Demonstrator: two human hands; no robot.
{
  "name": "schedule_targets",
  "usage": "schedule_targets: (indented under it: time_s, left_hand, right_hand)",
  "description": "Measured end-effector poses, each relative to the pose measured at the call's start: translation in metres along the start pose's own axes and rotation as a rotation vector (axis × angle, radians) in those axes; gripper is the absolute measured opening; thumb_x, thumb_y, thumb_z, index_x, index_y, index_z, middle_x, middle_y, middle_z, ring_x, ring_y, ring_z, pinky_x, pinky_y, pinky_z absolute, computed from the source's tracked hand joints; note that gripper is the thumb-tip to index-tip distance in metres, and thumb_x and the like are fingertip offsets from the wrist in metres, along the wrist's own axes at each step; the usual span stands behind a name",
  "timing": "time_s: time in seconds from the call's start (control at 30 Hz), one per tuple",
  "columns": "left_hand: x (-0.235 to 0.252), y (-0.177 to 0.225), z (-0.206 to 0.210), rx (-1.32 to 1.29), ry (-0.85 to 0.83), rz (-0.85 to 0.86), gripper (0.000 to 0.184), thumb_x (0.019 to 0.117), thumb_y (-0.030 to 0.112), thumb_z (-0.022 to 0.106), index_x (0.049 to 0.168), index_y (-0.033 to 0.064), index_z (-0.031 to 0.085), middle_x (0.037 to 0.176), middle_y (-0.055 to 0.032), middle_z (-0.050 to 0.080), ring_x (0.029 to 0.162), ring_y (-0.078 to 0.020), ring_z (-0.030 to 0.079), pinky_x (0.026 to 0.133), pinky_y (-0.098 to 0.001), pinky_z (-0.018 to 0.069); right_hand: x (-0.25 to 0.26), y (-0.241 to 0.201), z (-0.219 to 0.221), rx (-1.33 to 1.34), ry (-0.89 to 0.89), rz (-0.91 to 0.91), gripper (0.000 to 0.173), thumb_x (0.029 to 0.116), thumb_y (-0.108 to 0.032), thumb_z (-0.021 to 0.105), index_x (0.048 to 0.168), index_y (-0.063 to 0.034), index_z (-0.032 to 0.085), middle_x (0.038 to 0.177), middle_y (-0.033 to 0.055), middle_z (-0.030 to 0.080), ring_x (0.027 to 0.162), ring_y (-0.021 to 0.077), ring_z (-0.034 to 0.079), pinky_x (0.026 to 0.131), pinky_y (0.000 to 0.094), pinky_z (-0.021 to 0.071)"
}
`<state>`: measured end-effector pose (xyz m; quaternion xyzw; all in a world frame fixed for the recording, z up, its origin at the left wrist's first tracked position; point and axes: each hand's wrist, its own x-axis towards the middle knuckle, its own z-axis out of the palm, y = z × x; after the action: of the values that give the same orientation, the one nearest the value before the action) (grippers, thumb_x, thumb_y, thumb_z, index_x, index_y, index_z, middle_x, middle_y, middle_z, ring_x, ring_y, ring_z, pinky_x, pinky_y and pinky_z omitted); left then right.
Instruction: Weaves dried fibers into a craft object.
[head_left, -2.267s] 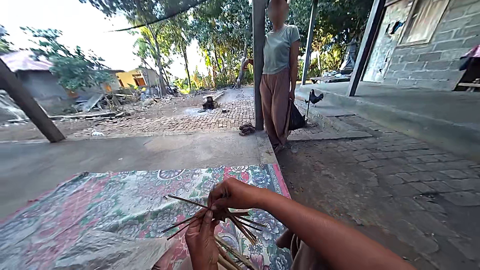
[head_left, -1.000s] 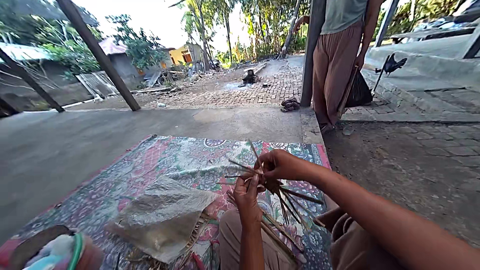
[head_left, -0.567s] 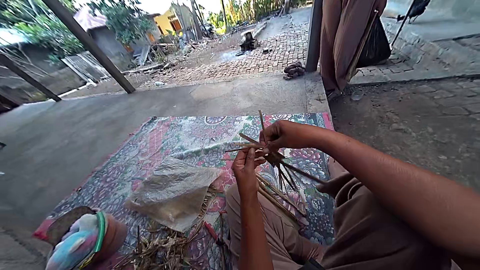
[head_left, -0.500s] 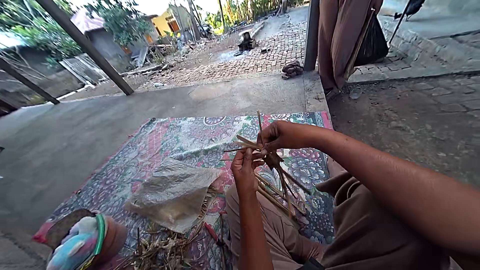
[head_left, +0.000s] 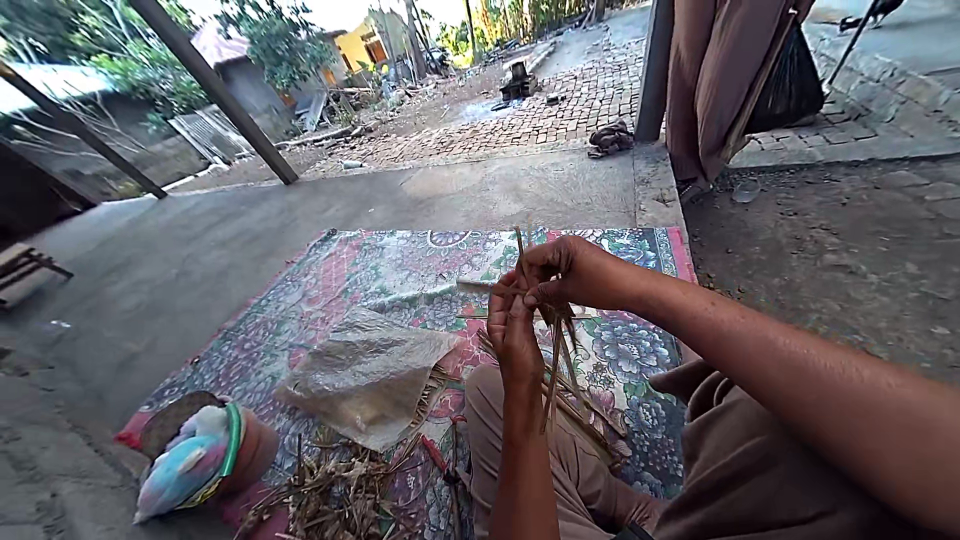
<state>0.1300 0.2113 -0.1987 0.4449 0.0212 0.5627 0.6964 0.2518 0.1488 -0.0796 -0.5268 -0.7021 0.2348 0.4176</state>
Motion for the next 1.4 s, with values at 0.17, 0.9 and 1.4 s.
schedule_targets:
  time_s: [0.17,0.9,1.4]
  left_hand:
    - [0.000,-0.001,-0.001,0.189,-0.061,0.079,0.027,0.0888,0.001,0.063,0.115,0.0003,0.060,0.103,-0.0058,0.070,0.097,-0.0116,0.068,0.091,-0.0305,0.0563]
    - [0.004,-0.008,-0.014,0.118,-0.130,-0.241,0.012,0.0961,-0.008,0.051,0.100,-0.0034,0.062,0.078,-0.0076,0.070,0.068,-0.0114,0.068,0.066,-0.0269,0.0588]
    - [-0.001,-0.008,-0.021,1.441,-0.468,-0.305,0.023,0.0984,0.023,0.065,0.114,0.0142,0.078,0.111,-0.0078,0.076,0.113,-0.0271,0.067,0.110,-0.0637,0.0325]
  right_hand:
    - [0.001,0.006,0.004,-0.039,0.135,-0.001,0.010,0.0848,0.003,0.076,0.086,-0.0027,0.068,0.070,0.0020,0.063,0.063,0.0075,0.058,0.062,0.0263,0.0493]
    - [-0.012,0.020,0.002,-0.922,0.081,-0.285,0.006,0.0871,-0.007,0.075,0.092,-0.0099,0.075,0.088,0.0064,0.072,0.099,0.0295,0.070,0.114,0.0728,0.0286]
    - [-0.044,0.008,0.021,-0.976,-0.352,0.339,0.022,0.0996,0.006,0.047,0.108,0.0112,0.067,0.107,0.0310,0.067,0.107,0.0501,0.063,0.100,0.0694,0.0386]
